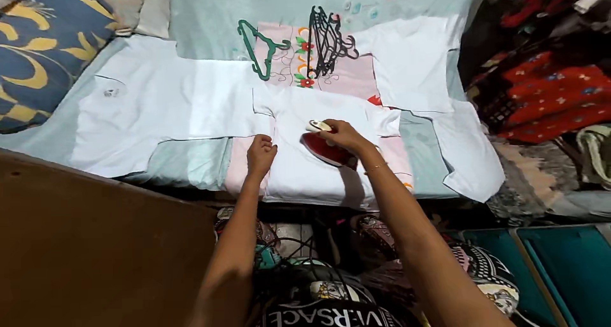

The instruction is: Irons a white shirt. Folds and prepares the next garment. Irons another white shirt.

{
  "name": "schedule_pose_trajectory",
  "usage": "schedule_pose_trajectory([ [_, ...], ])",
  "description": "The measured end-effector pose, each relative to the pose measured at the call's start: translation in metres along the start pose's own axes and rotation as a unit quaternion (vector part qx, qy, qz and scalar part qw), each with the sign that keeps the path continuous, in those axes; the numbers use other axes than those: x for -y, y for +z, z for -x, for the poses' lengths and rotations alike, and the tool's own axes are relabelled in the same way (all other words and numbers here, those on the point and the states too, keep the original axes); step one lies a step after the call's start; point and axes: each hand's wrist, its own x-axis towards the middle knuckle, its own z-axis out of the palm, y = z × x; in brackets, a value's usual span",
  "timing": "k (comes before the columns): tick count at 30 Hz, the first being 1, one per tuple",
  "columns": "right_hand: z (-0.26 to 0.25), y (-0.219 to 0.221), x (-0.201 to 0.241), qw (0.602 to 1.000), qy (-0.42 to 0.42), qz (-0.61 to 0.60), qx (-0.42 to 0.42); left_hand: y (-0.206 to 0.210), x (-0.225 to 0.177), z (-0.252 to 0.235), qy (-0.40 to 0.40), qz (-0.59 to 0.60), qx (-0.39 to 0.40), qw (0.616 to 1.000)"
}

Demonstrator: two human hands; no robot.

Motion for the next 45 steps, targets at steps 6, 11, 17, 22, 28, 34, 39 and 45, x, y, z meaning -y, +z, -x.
schedule_pose_trajectory([
  [6,0.074,-0.051,-0.085,0.984,0.118,-0.014,-0.129,0.002,0.007,-0.007,0.014,0.0,-0.011,1.0],
  [11,0.093,-0.056,-0.103,0.981,0.122,-0.056,-0.137,-0.004,0.0,0.01,-0.008,0.054,0.01,0.998],
  [17,0.102,-0.045,-0.092,0.995,0.054,-0.081,-0.038,-0.02,-0.005,0.07,-0.008,0.023,0.1,0.995],
  [22,0.097,-0.025,-0.067,0.997,0.025,-0.077,-0.012,-0.028,0.01,0.086,-0.019,0.092,0.047,0.994],
  [28,0.079,0.01,-0.016,0.999,-0.038,-0.039,0.0,-0.031,0.008,0.098,-0.04,0.057,0.054,0.996],
  [34,0.07,0.014,-0.004,0.995,-0.073,-0.003,0.069,-0.034,-0.001,0.107,-0.061,0.022,0.066,0.996],
  [39,0.095,-0.026,-0.037,0.996,-0.005,0.0,0.091,-0.043,-0.006,0.124,0.0,-0.084,0.065,0.994],
  [45,0.139,-0.096,-0.088,0.993,0.115,0.009,0.005,-0.026,-0.032,0.104,0.18,-0.178,0.011,0.967],
])
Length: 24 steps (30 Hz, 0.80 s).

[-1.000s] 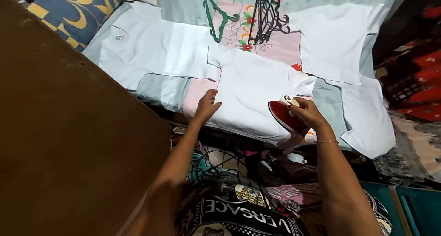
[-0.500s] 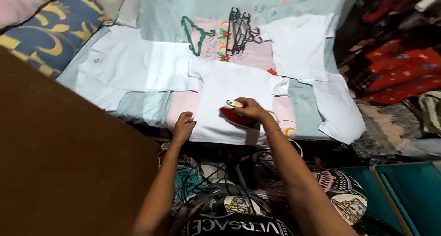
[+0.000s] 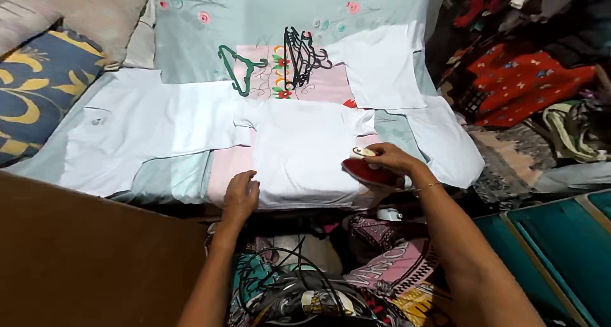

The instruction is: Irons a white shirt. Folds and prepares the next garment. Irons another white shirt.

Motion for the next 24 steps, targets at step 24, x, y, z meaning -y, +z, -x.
schedule_pose_trajectory([
  [24,-0.008,0.073,-0.006,0.975,0.159,0.13,-0.082,0.018,0.0,-0.031,-0.206,0.002,0.067,0.976],
])
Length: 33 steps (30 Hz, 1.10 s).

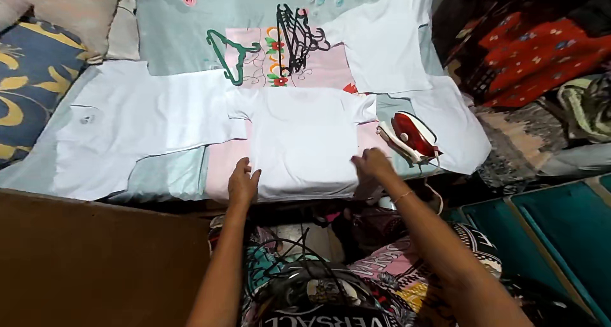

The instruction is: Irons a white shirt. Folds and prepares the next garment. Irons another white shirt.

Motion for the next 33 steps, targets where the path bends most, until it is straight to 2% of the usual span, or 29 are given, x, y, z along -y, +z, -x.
schedule_pose_trajectory([
  [2,0.009,0.013,0.009,0.999,0.019,-0.017,0.02,-0.007,-0.014,-0.005,-0.052,-0.022,0.037,0.998],
  [4,0.015,0.024,0.011,0.999,0.022,-0.035,-0.007,-0.009,-0.022,-0.009,-0.062,-0.048,0.06,0.995],
  [7,0.022,0.035,0.016,0.992,-0.011,-0.101,-0.069,-0.012,-0.022,-0.014,-0.04,-0.022,0.04,0.998],
  [10,0.037,0.034,0.027,0.968,-0.052,-0.203,-0.138,-0.024,-0.021,-0.011,-0.012,0.042,0.01,0.999],
  [14,0.067,0.031,0.035,0.943,-0.078,-0.286,-0.153,-0.058,-0.018,0.01,0.035,0.077,-0.013,0.996],
  [16,0.091,0.028,0.034,0.95,-0.084,-0.284,-0.103,-0.081,-0.01,0.033,0.07,0.061,-0.018,0.996],
  [18,0.115,0.027,0.028,0.965,-0.106,-0.242,0.012,-0.107,-0.001,0.062,0.073,-0.012,0.017,0.997],
  [21,0.13,0.036,0.017,0.953,-0.15,-0.133,0.227,-0.127,0.005,0.092,0.01,-0.159,0.14,0.977],
  [22,0.128,0.037,0.015,0.947,-0.148,-0.093,0.269,-0.125,0.005,0.094,-0.01,-0.191,0.161,0.968],
  [23,0.124,0.033,0.014,0.948,-0.143,-0.072,0.275,-0.12,0.003,0.094,-0.017,-0.211,0.168,0.963],
  [25,0.11,0.019,0.011,0.967,-0.121,-0.092,0.204,-0.108,-0.01,0.086,0.011,-0.219,0.162,0.962],
  [27,0.087,0.004,0.005,0.985,-0.084,-0.125,0.081,-0.09,-0.032,0.072,0.08,-0.197,0.159,0.964],
  [29,0.062,0.002,-0.008,0.985,-0.051,-0.162,-0.032,-0.063,-0.063,0.053,0.148,-0.175,0.174,0.958],
  [31,0.04,0.009,-0.017,0.979,-0.034,-0.188,-0.066,-0.026,-0.096,0.028,0.214,-0.155,0.203,0.943],
  [33,0.028,0.019,-0.021,0.975,-0.009,-0.217,-0.049,0.016,-0.129,0.005,0.276,-0.131,0.233,0.923],
])
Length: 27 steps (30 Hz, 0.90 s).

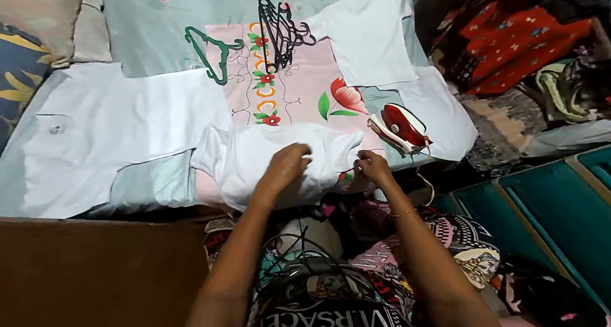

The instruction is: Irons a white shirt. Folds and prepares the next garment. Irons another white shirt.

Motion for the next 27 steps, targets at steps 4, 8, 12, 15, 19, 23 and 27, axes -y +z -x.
schedule_pose_trajectory([
  [4,-0.008,0.015,-0.007,0.998,0.04,-0.048,-0.014,0.037,-0.026,-0.102,0.091,-0.006,0.049,0.995],
  [8,-0.009,0.015,-0.005,0.989,0.09,-0.115,-0.036,0.065,-0.026,-0.171,0.108,-0.074,0.093,0.987],
  [12,-0.005,0.014,-0.005,0.973,0.131,-0.188,-0.031,0.076,-0.021,-0.192,0.086,-0.081,0.136,0.984],
  [15,0.007,0.015,-0.004,0.959,0.14,-0.23,-0.083,0.074,-0.022,-0.192,0.076,-0.069,0.15,0.983],
  [19,0.015,0.023,-0.007,0.939,0.173,-0.274,-0.112,0.071,-0.023,-0.193,0.061,-0.053,0.154,0.985],
  [23,0.008,0.027,-0.011,0.943,0.169,-0.268,-0.107,0.077,-0.028,-0.194,0.084,-0.035,0.148,0.985],
  [27,0.005,0.026,-0.012,0.951,0.168,-0.243,-0.092,0.084,-0.042,-0.203,0.111,-0.029,0.199,0.973],
])
